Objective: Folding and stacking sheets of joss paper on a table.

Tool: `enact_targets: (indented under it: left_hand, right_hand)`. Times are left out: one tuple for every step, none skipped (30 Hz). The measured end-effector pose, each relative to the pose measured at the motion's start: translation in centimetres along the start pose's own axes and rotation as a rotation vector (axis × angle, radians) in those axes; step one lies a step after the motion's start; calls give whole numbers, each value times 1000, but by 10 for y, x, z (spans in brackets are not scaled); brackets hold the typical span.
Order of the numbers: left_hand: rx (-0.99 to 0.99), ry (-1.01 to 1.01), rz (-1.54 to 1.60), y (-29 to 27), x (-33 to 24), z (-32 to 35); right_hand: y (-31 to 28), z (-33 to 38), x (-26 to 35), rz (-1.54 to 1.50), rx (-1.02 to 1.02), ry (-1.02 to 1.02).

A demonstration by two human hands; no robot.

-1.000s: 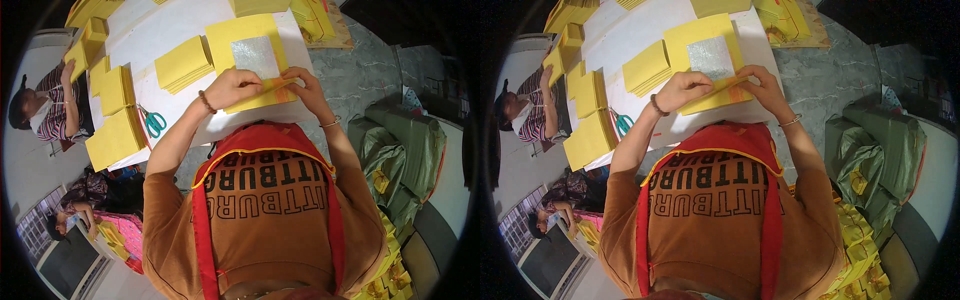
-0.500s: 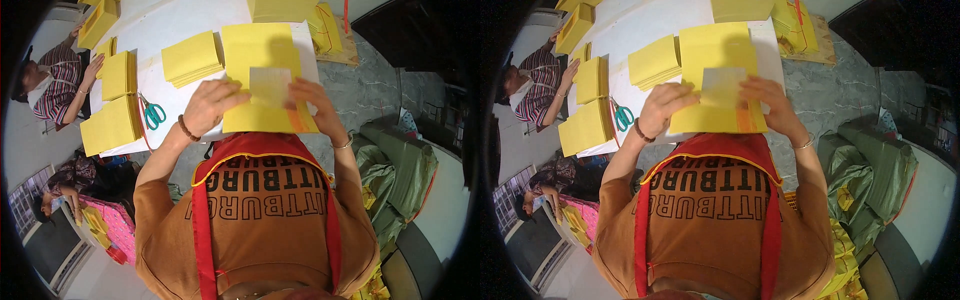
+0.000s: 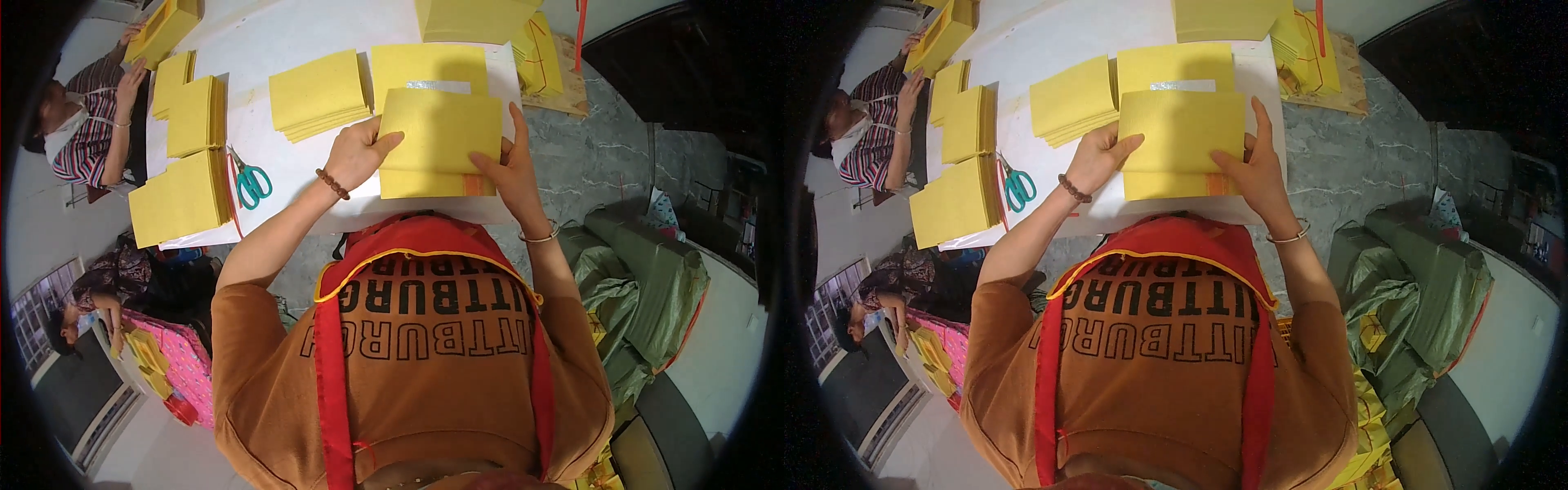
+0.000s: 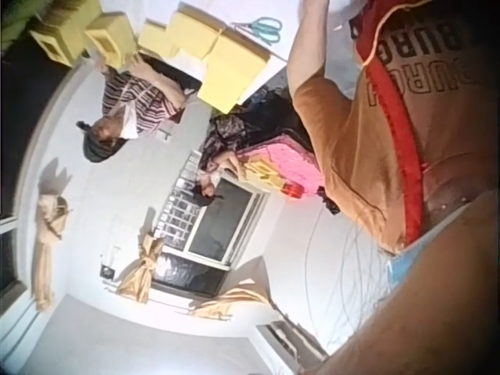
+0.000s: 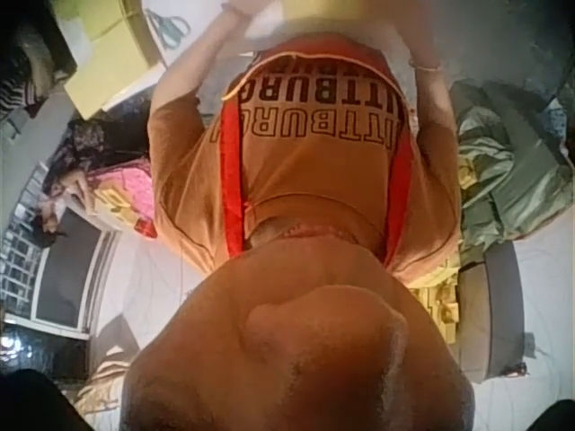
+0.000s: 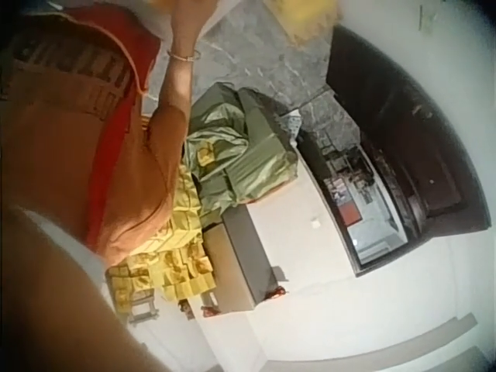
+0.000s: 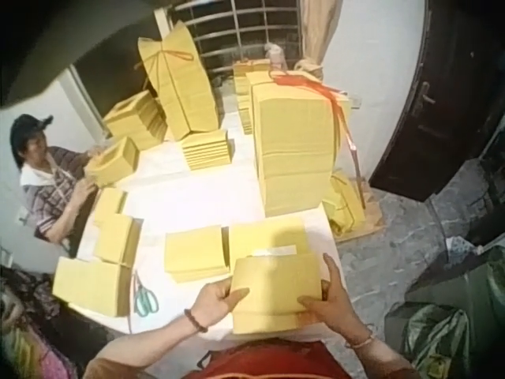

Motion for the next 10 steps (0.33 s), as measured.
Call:
enact_targets:
  left_hand:
    - [2,-1,0,0,-1,-1]
    - [5,-54,22,1,3,-2]
    - [8,-107,44,1,7,-3]
    - [9,-106,43,1,7,-5]
    - [23,-116,96,2,8,-6]
    - [36,-125,148,3,10,-7]
    - [35,-125,147,3,13,-9]
    - [34,-108,220,4,16,-10]
    - [34,-91,294,4,17,-11]
    - [34,-118,235,3,13,-10]
  right_hand:
    - [0,-1,1,-5,12,-20]
    - [1,-2,1,-6,11,-18]
    - [0,-3,3,80,-25,-36]
    - [-2,-4,6,166,-61,-55]
    - [-2,-5,4,166,-61,-56]
    - [-3,-6,-1,157,-66,-30]
    - [-3,-7,-6,148,-71,-5]
    - [-2,-8,-7,147,-70,-6]
    - [-2,-8,-10,187,-69,-3]
    - [-4,-9,-13,226,-70,2]
Point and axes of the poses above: each hand's wrist, its own z-axis away from the middle knuckle, its own y-axis out of the palm, x = y × z, the point moved 10 cm from there along -z, towards the middle knuckle, and after that the axes turned 9 degrees about z, right-handed, at the moved point
